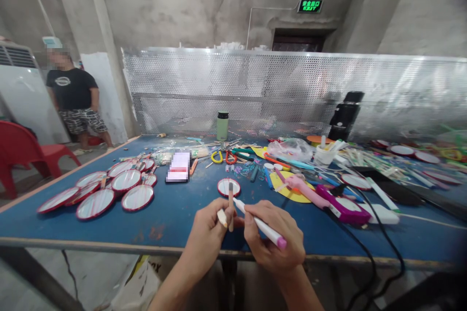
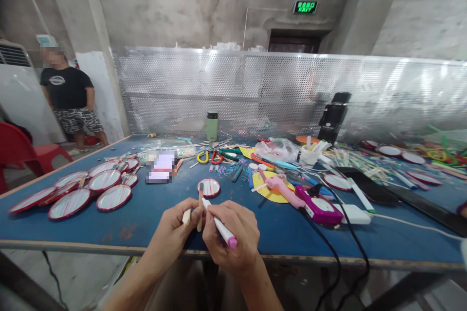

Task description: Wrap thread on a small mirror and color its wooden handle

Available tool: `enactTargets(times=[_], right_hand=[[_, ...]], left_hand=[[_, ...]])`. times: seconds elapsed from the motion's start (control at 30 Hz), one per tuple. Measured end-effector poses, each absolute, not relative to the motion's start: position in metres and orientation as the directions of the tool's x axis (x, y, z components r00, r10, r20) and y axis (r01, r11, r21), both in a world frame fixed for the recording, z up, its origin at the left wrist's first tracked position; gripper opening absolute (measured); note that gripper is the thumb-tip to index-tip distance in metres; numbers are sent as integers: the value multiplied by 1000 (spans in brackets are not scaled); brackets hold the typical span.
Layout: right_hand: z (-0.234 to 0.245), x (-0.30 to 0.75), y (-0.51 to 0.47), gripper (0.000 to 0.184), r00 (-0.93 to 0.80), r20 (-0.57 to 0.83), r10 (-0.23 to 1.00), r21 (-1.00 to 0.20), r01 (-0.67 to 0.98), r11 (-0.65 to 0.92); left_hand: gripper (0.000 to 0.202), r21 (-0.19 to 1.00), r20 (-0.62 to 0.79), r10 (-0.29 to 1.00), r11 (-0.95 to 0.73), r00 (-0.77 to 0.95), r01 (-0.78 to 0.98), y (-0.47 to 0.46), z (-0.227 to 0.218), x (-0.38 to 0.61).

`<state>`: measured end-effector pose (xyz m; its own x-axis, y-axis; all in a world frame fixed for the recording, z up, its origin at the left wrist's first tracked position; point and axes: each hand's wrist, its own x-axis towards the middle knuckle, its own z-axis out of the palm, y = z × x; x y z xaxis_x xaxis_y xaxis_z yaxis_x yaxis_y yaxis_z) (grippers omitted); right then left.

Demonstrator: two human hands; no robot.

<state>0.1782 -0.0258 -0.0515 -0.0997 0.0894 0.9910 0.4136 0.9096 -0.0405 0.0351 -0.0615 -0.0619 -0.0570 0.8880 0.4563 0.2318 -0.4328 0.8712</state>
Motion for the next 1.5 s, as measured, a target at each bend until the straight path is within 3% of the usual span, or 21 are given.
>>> enactTargets(times=[0.93, 1.5], right_hand=[[-51, 176, -28, 16, -141, 987, 77, -21, 367, 930], [-50, 177, -28, 15, -113, 991, 76, -21, 426, 904]], left_hand=[[28, 863, 445, 894, -411, -58, 295, -61, -65, 38], [30, 855, 462, 885, -428, -55, 291, -60, -65, 37]])
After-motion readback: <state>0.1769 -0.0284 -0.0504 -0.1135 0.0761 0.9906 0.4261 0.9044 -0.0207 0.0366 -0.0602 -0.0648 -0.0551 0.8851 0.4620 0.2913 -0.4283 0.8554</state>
